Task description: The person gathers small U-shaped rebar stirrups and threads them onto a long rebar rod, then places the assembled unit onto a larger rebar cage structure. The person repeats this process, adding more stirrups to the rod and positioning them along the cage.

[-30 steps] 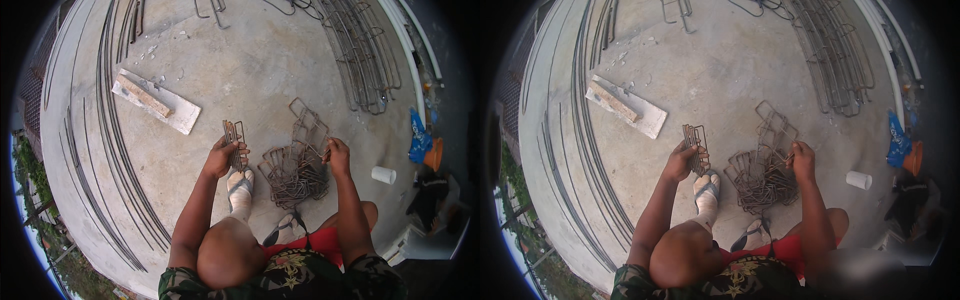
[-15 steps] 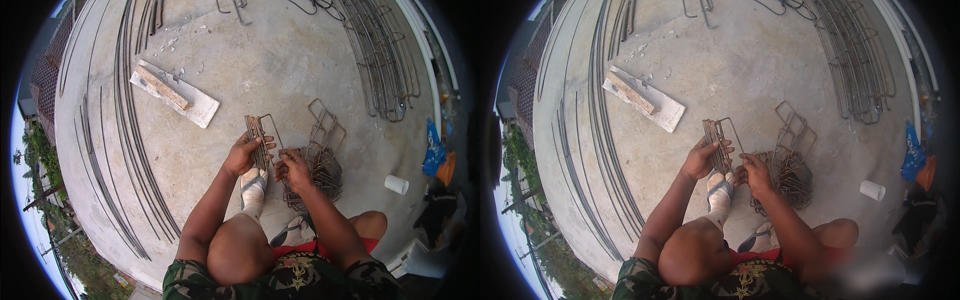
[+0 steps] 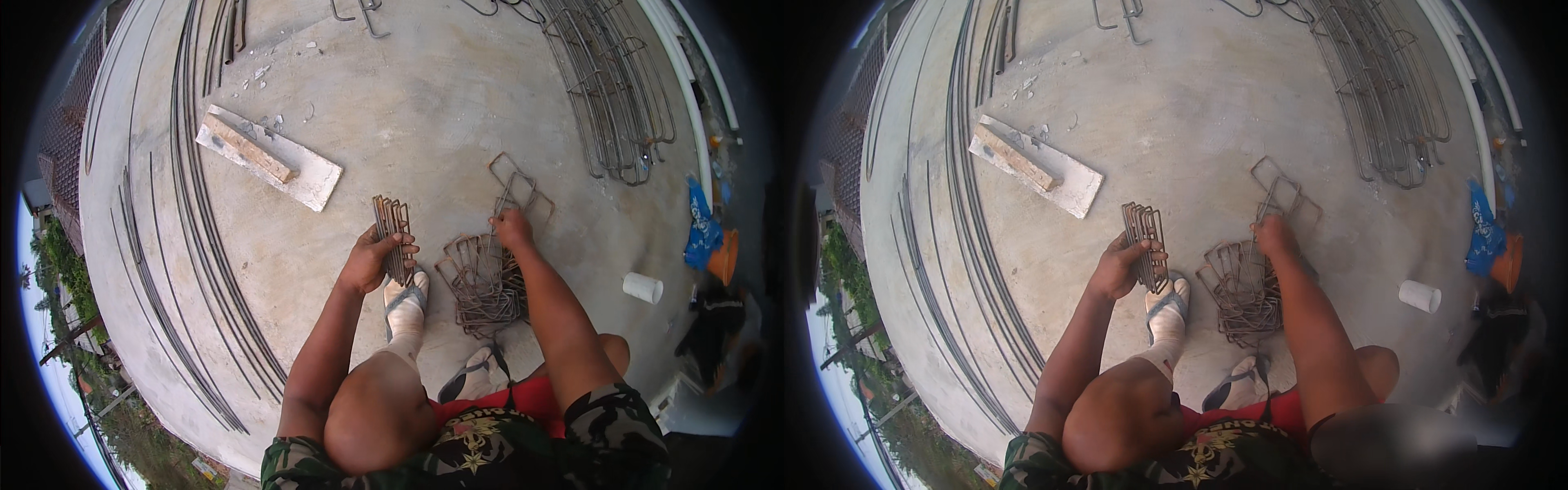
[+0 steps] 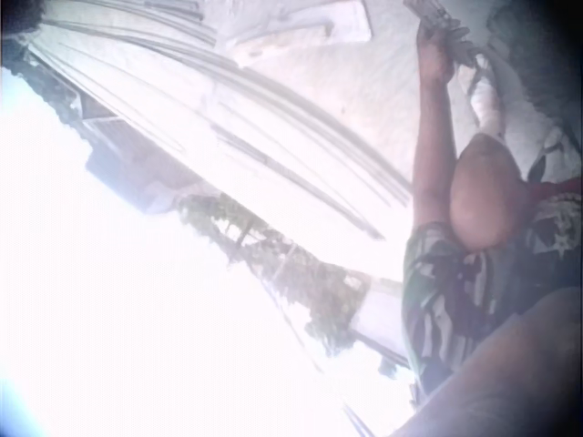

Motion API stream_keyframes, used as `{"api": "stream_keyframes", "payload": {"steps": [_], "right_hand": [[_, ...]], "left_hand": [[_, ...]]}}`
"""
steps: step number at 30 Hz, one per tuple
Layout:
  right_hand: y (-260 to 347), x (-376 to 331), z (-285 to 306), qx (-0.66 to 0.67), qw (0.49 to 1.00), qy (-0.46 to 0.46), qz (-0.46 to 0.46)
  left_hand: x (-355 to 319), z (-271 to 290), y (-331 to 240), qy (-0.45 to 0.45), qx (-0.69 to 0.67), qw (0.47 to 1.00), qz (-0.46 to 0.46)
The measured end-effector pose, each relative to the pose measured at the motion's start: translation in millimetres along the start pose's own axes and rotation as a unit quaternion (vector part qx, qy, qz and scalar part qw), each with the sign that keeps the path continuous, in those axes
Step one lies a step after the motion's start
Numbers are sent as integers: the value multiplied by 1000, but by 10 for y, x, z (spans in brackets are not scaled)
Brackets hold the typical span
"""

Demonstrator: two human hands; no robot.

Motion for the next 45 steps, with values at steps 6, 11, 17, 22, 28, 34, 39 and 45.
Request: {"api": "stream_keyframes", "payload": {"steps": [6, 11, 17, 22, 28, 34, 39, 45], "right_hand": [[-37, 6, 129, 81, 991, -92, -58], [29, -517, 852, 310, 923, -219, -72], [-55, -832, 1051, 452, 878, -138, -78], [-9, -834, 1120, 478, 876, -53, -32], [666, -976, 1518, 306, 928, 129, 170], [1519, -888, 1335, 169, 897, 210, 352], [1443, -333, 887, 244, 916, 33, 318], [504, 189, 280, -35, 997, -50, 38]], "left_hand": [[-38, 14, -47, 42, -8, 999, 10], [-19, 46, -52, 37, -20, 999, 15], [94, -29, -102, 28, 3, 1000, -1], [75, -57, -140, 21, 29, 999, -18], [35, 13, -156, 74, -1, 996, 52], [21, -152, -42, 115, 8, 990, 87], [43, -88, 20, 79, 58, 991, 86], [-71, 97, -68, 10, 41, 997, 69]]}}
Point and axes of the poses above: each hand's wrist, its own x-axis towards the middle knuckle, its own z-axis out of the back of the hand, y = z × x, the point moved 4 cm from there along x, towards the middle knuckle, and after that the axes turned 2 degrees about -y, right-handed, at the moved point
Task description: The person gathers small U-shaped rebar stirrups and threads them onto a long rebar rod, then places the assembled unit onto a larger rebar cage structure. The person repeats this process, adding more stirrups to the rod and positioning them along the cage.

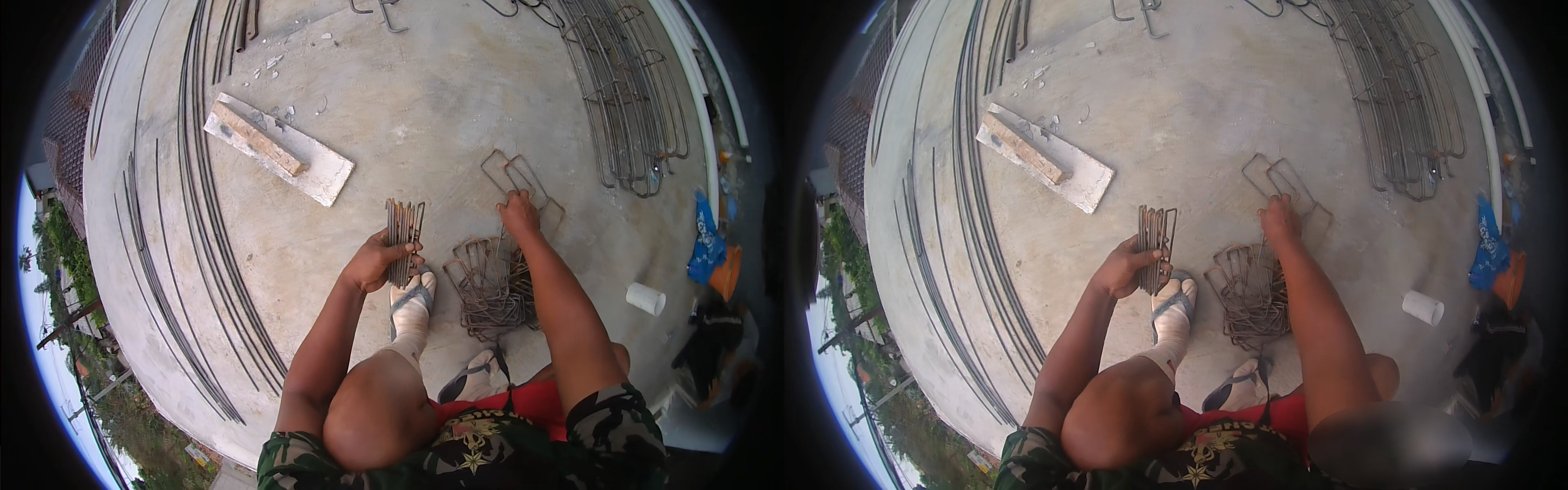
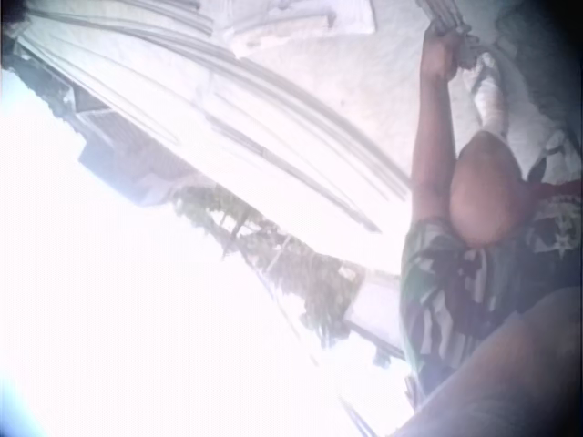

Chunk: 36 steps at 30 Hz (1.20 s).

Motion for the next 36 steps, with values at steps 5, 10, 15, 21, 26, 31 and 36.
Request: {"api": "stream_keyframes", "payload": {"steps": [5, 10, 15, 21, 26, 31, 36], "right_hand": [[-210, 153, -212, -92, 995, -15, 42], [38, 194, 71, 25, 995, -86, 38], [512, -405, 387, 242, 960, -74, 118], [1190, -1492, 174, 287, 939, -10, 189], [1330, -1652, 29, 284, 938, 30, 196], [1302, -1546, -28, 247, 930, 13, 270], [1248, -1428, 74, 269, 937, -61, 215]], "left_hand": [[-70, 89, 12, 4, -17, 1000, -22], [-75, 215, 36, 8, -68, 997, -41], [43, 245, 55, 0, -101, 993, -68], [141, 117, 41, -25, -94, 993, -60], [176, 118, 104, -49, -54, 995, -61], [198, 165, 145, -33, -56, 996, -57], [194, 242, 125, -33, -132, 989, -59]]}}
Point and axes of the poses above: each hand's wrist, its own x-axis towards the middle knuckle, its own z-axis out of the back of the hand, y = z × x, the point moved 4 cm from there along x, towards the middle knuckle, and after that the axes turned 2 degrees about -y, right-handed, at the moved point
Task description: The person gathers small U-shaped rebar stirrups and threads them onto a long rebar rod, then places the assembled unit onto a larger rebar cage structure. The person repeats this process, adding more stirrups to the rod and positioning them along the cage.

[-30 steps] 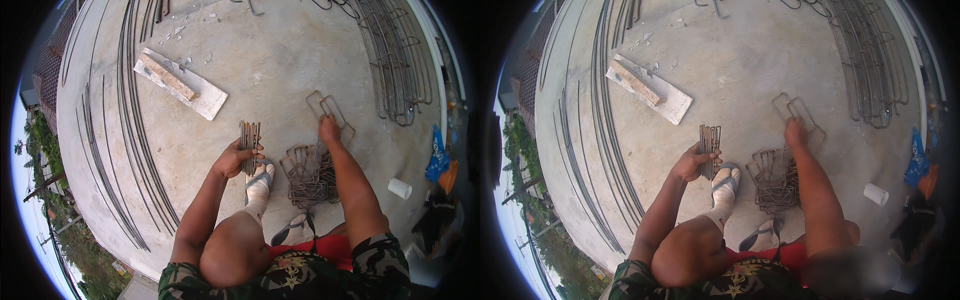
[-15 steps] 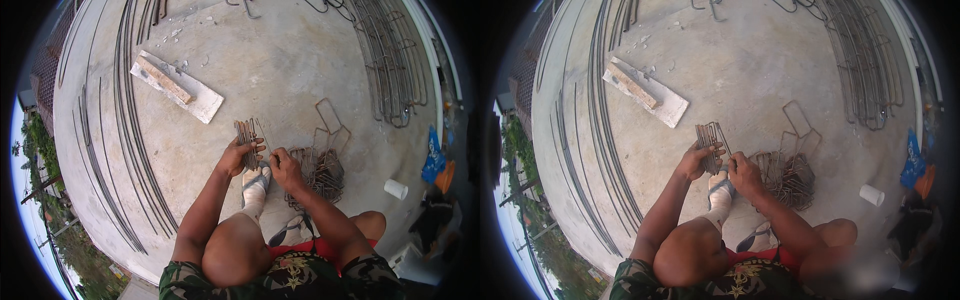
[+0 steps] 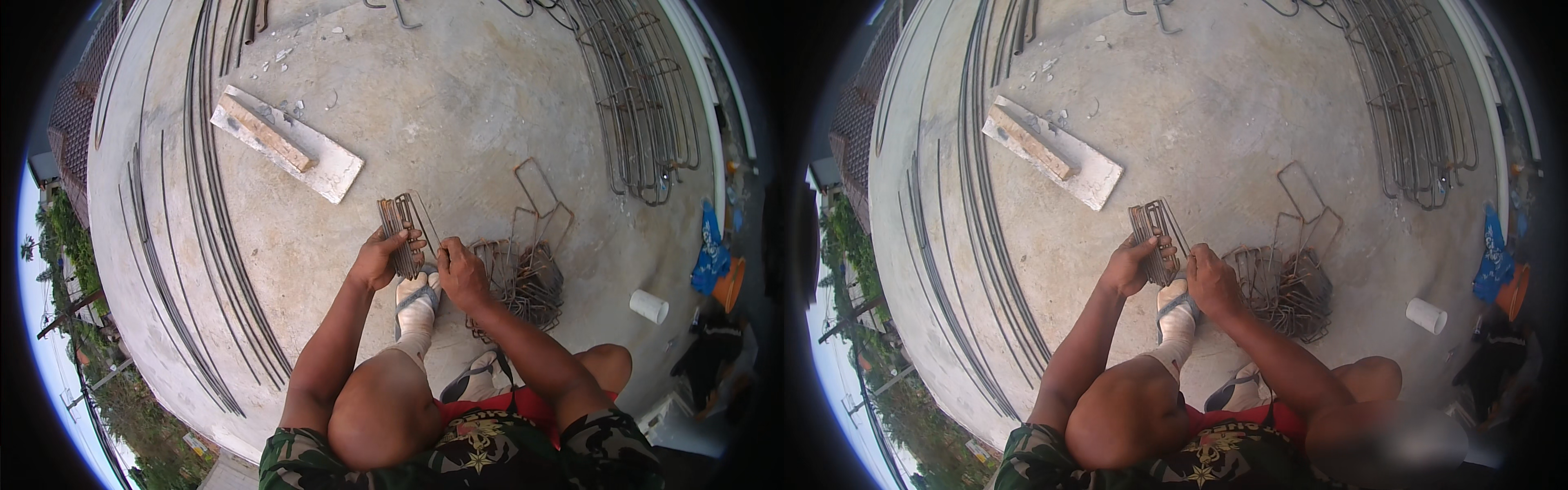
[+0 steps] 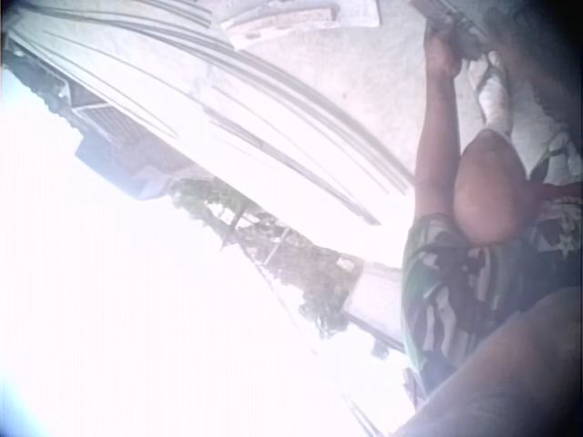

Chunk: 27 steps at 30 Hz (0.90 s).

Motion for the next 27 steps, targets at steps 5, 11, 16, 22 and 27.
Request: {"api": "stream_keyframes", "payload": {"steps": [5, 11, 16, 22, 27], "right_hand": [[-165, 165, 211, 310, 927, 50, -203], [-373, 79, -151, 414, 848, 147, -297], [-841, 334, -19, -57, 996, 9, -75], [-1957, 815, 607, -351, 907, 7, -235], [-2288, 928, 770, -338, 927, 60, -151]], "left_hand": [[-60, 136, -117, -7, 8, 1000, -9], [-114, -25, -116, 21, -35, 999, -9], [-107, 68, -83, 2, 10, 1000, -1], [-247, 70, -67, -2, 54, 999, 4], [-301, 20, -102, 8, 78, 997, 21]]}}
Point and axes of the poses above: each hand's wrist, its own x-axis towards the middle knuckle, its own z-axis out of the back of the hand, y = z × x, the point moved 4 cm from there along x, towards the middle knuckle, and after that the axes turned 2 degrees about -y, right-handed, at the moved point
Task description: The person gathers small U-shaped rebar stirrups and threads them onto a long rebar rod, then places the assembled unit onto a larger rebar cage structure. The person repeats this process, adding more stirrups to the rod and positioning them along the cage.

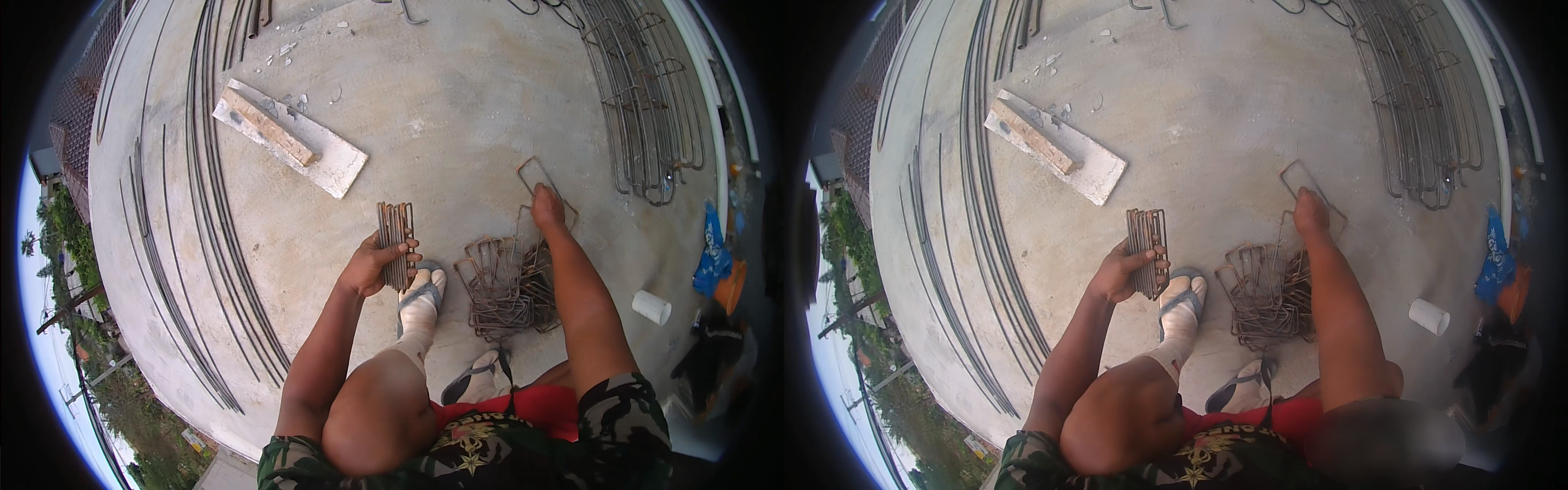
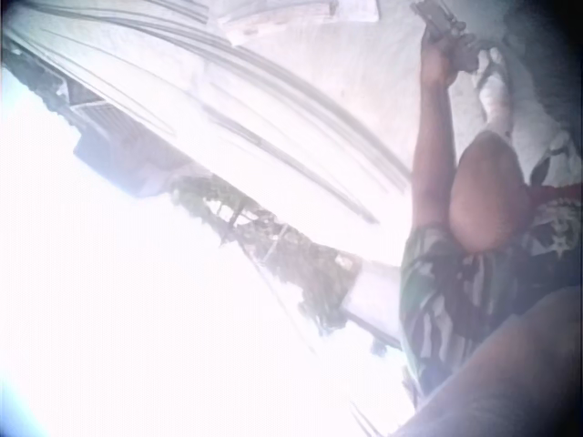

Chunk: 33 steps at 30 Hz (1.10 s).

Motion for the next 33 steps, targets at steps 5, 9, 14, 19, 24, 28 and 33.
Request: {"api": "stream_keyframes", "payload": {"steps": [5, 9, 14, 19, 24, 28, 33], "right_hand": [[165, 57, 255, -32, 999, -37, 0], [588, -146, 954, -20, 988, -57, 141], [1287, -820, 1651, -57, 898, -22, 436], [1907, -1223, 1559, -9, 819, 68, 570], [2081, -1179, 1637, 96, 826, -63, 551], [1856, -1175, 1376, 321, 901, -71, 283], [1881, -1636, 904, 382, 884, 140, 231]], "left_hand": [[27, 57, -43, 16, -9, 1000, -8], [65, 124, -56, 2, -18, 1000, -13], [174, 38, -48, 9, 6, 1000, 0], [207, -286, -16, 69, 27, 997, 25], [209, -456, 85, 119, 58, 991, 21], [240, -353, 128, 74, 7, 997, 37], [214, -419, -60, 7, -115, 993, -37]]}}
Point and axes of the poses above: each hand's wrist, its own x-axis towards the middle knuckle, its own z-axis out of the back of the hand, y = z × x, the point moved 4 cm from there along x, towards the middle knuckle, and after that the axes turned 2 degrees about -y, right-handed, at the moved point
